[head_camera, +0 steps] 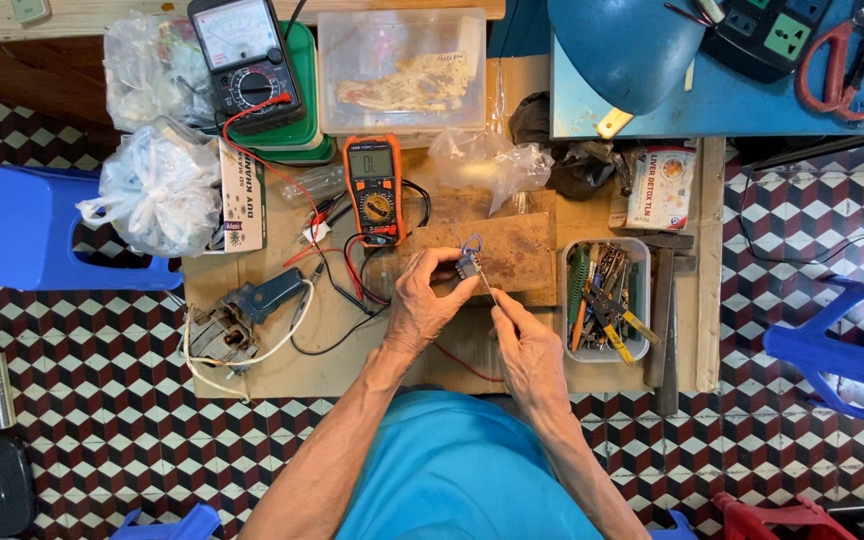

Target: The person works at a cluttered workbench on a small electrical component, handling its wires and using a multimeter with probes to test it. They use pliers to adjust the part, hold it under the desk lamp, and continue manipulating and testing the component throughout the episode.

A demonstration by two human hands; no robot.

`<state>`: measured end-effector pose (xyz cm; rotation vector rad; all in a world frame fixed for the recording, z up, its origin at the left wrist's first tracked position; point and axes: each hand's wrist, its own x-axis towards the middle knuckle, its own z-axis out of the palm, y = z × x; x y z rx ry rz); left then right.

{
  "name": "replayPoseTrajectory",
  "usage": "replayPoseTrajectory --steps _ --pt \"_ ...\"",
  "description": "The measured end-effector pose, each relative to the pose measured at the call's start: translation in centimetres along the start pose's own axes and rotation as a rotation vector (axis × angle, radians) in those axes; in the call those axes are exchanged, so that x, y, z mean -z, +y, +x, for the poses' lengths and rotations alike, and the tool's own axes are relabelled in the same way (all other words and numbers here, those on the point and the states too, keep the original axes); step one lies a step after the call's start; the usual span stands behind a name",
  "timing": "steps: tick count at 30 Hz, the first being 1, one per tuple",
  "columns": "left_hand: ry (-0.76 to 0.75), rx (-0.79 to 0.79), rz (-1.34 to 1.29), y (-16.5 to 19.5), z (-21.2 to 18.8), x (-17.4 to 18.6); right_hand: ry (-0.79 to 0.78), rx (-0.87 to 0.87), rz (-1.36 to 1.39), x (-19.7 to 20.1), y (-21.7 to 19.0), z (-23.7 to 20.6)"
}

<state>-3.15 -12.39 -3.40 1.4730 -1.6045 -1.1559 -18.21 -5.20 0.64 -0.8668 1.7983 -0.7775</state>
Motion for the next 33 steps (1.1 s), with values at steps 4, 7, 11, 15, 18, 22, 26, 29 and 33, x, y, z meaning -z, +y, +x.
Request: replayPoseTrajectory --steps 4,7,11,15,18,22,26,29,33 --pt "-0.019 0.0 0.028 0.3 -0.1 0.0 -0.005 -0.027 -0.134 0.5 0.0 0.1" --pt "-0.043 -0.009 0.002 0.3 -0.1 0.1 -0.018 -0.004 -0.127 0.3 0.0 0.1" --pt "-0.073 -0.058 -0.008 0.0 -0.1 0.5 -0.022 0.058 -0.107 -0.1 0.4 0.1" --pt "-0.098 -0.092 0.018 -0.4 0.1 0.8 -0.013 0.177 -0.1 -0.5 1.4 0.4" --pt "-0.114 -0.085 -0.007 -0.8 0.2 1.0 -0.072 0.171 0.031 -0.9 2.5 0.6" --pt "-0.136 -0.047 -0.063 -1.4 0.4 1.1 -0.186 0.029 0.239 -1.3 3.6 1.4" --pt "-0.153 -0.059 -0.085 -1.9 0.6 1.3 -0.24 -0.087 0.458 -1.7 3.9 1.9" --pt "-0.157 -0.064 -0.061 -2.1 0.6 1.4 -0.264 -0.131 0.551 -1.8 3.7 1.6" --pt "-0.163 -0.059 -0.077 -2.5 0.8 1.4 -0.232 -0.126 0.553 -1.9 3.3 1.1"
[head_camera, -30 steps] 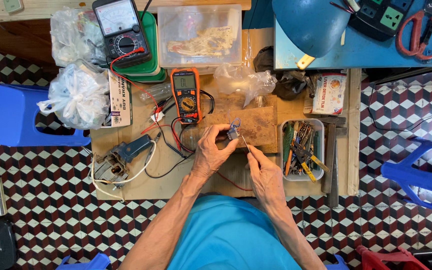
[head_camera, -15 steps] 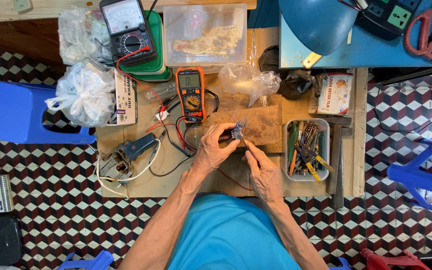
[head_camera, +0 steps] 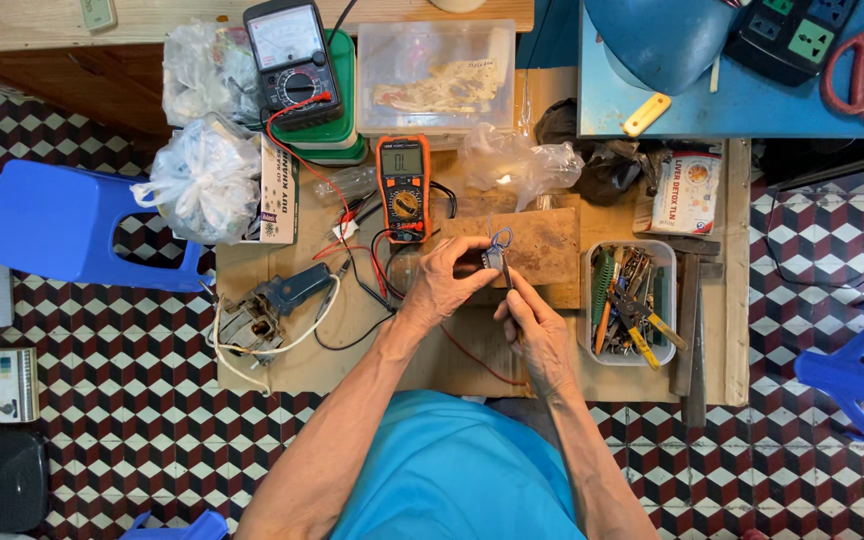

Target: The person works at a cluttered workbench on a small electrical component, handling its wires and using a multimeter with probes to test it. They use pliers to adjust the part, hold it under the desk lamp, and continue manipulating and testing the component throughout the episode.

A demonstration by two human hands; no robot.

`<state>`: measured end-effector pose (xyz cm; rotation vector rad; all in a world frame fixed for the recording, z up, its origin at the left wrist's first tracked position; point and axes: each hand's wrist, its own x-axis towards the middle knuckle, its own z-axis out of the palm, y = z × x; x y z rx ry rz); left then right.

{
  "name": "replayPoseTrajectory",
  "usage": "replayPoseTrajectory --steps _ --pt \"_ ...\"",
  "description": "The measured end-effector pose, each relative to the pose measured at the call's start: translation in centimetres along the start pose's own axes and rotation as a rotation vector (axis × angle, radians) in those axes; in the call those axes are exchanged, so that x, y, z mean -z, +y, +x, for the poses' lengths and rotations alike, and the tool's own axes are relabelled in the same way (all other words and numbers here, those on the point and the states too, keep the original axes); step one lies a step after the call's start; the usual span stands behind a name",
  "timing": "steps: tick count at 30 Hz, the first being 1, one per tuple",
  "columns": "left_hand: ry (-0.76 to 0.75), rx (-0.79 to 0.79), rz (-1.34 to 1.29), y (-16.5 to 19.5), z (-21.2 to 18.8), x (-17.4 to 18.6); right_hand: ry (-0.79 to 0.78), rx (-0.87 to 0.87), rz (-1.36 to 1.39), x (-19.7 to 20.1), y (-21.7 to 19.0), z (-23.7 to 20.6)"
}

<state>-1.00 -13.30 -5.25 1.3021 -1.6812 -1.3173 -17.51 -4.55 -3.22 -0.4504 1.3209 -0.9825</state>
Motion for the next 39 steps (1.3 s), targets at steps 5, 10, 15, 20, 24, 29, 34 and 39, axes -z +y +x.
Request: replayPoseTrajectory --steps 5,10,15,20,24,29,34,39 --pt "-0.019 0.009 -0.037 -0.2 0.0 0.2 0.003 0.026 -0.001 -0.4 -0.1 -0.2" --pt "-0.02 0.008 -0.011 0.0 0.1 0.3 0.018 0.015 0.045 -0.6 -0.1 -0.1" --pt "-0.016 -0.001 -0.004 0.1 0.2 0.3 0.027 0.013 0.063 -0.6 0.1 0.1" --pt "-0.012 0.012 0.023 0.2 0.3 0.2 0.037 0.034 -0.042 -0.2 0.3 0.3" --pt "-0.011 0.0 0.022 0.4 0.3 0.3 0.047 0.039 0.021 -0.2 1.0 0.7" --pt "-0.028 0.043 0.007 0.3 0.4 0.3 0.02 0.013 0.321 -0.8 2.5 1.2" --pt "-0.031 -0.004 0.012 -0.1 0.2 0.3 0.124 0.149 -0.136 -0.1 2.6 1.3" --pt "-0.03 0.017 0.022 -0.2 0.2 0.1 0.121 0.257 -0.159 -0.4 2.6 1.3"
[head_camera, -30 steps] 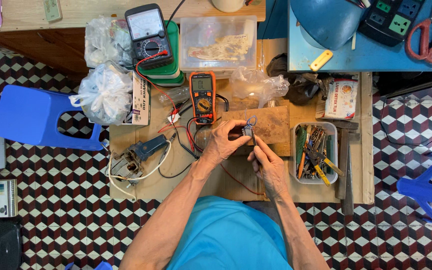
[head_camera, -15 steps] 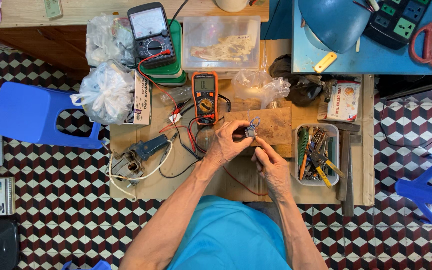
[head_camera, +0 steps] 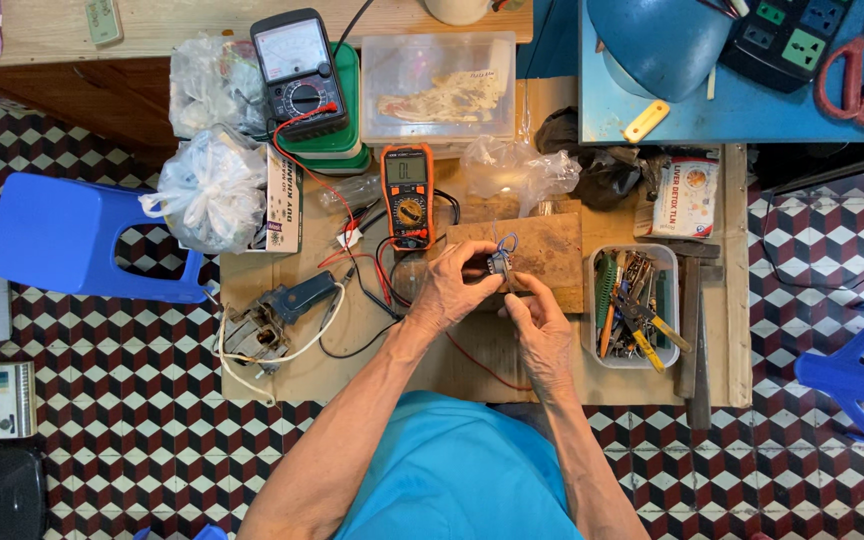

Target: The person works at a cluttered workbench on a small electrical component, handling its wires and using a multimeter with probes to test it. They use pliers to adjust the part, hold it under the desk lamp, and continue manipulating and testing the component throughout the episode.

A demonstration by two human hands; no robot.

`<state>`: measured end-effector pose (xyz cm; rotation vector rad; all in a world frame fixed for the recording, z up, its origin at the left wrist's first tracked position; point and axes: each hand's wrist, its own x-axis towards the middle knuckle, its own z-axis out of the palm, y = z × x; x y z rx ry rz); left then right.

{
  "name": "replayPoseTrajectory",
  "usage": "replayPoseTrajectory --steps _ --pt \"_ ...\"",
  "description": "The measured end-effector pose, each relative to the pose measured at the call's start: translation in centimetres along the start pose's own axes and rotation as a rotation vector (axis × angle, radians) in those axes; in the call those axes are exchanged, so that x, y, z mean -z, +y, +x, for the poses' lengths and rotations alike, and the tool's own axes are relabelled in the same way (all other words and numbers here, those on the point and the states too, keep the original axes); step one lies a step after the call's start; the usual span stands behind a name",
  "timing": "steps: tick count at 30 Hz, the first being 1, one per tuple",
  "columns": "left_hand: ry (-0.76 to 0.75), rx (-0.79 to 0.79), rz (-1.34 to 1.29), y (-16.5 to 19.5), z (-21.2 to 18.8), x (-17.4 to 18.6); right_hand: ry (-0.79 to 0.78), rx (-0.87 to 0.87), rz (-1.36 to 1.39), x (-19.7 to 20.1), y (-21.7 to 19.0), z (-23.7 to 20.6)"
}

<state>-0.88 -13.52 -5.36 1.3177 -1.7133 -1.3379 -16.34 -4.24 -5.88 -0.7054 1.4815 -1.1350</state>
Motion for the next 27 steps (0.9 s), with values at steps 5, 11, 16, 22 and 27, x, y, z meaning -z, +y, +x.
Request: replayPoseTrajectory --steps 5,11,16,22,27 --pt "0.017 0.034 -0.016 0.4 0.0 -0.2 -0.001 -0.051 0.008 -0.2 -0.8 -0.6" --pt "0.018 0.033 0.026 0.6 0.1 -0.3 -0.077 -0.248 0.186 0.5 -2.8 -0.7" --pt "0.036 0.013 0.006 0.4 0.0 -0.3 -0.05 -0.251 0.137 0.1 -3.3 -0.8" --pt "0.032 0.003 -0.003 0.4 0.0 -0.2 -0.044 -0.235 0.124 -0.2 -3.3 -0.8" --pt "0.037 0.004 0.003 0.3 0.0 -0.3 -0.039 -0.234 0.12 -0.1 -3.1 -0.9"
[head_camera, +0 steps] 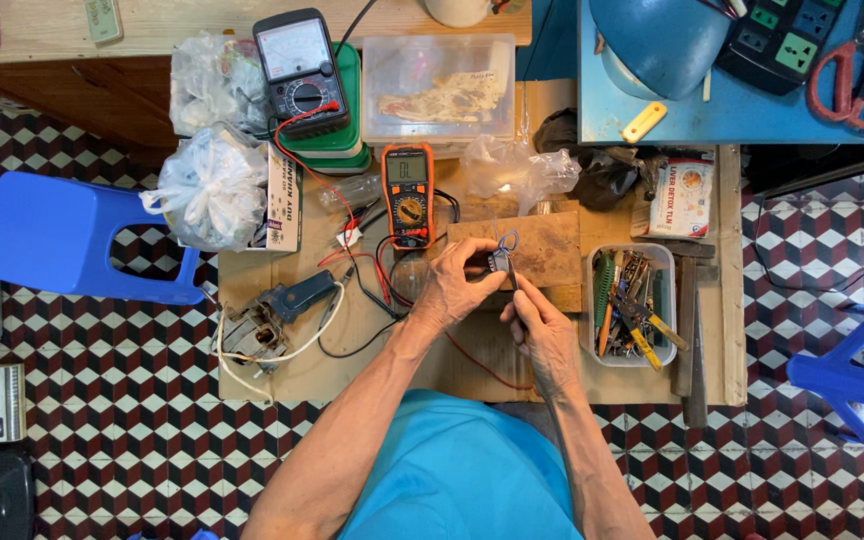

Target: The person works at a cluttered workbench on a small electrical component, handling its wires and using a multimeter with probes to test it. They use pliers to adjust the part, hold it under the desk lamp, and continue manipulating and testing the component throughout the episode.

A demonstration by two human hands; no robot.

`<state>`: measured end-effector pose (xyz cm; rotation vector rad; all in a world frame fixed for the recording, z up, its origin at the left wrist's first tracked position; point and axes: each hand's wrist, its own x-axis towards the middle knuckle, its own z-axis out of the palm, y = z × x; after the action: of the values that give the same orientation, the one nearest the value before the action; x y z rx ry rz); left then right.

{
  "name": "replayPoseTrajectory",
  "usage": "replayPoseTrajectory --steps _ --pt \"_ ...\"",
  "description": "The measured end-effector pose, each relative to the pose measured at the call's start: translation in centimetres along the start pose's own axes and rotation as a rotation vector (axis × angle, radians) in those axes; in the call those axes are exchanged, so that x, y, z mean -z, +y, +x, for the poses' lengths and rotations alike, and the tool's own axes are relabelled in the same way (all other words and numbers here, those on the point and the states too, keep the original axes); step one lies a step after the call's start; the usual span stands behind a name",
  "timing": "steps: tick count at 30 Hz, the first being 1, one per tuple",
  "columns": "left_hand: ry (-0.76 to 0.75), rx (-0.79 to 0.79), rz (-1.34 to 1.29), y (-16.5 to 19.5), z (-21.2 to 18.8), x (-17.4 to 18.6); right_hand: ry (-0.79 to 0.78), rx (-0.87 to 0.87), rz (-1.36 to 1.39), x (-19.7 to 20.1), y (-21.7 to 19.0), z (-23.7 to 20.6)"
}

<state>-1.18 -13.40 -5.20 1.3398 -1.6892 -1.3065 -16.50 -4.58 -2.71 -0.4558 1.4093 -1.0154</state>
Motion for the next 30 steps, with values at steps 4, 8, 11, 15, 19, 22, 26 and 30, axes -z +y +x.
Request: replayPoseTrajectory --steps 4,8,11,15,19,22,26,30 --pt "0.002 0.0 -0.004 0.0 0.0 0.0 0.008 0.0 -0.008 0.1 0.1 0.1" --pt "0.001 0.0 -0.026 0.2 0.1 -0.1 -0.015 0.034 0.007 0.2 0.0 0.1" --pt "0.002 0.003 -0.002 0.3 0.0 -0.1 0.002 0.001 0.022 0.2 0.2 0.2" --pt "-0.003 -0.002 -0.002 0.4 0.0 0.0 0.015 -0.004 0.073 0.4 1.2 0.4" --pt "-0.007 -0.002 -0.036 0.4 -0.1 0.0 0.026 0.133 0.026 0.5 2.7 1.2" --pt "-0.015 -0.008 -0.037 0.3 -0.1 0.2 0.017 0.292 -0.103 0.7 3.3 1.4" --pt "-0.015 0.021 -0.017 0.4 -0.1 0.2 0.027 0.117 0.011 0.4 2.9 1.4" --pt "-0.016 0.017 -0.009 0.4 -0.1 0.0 0.003 0.027 0.21 0.3 2.8 1.3"
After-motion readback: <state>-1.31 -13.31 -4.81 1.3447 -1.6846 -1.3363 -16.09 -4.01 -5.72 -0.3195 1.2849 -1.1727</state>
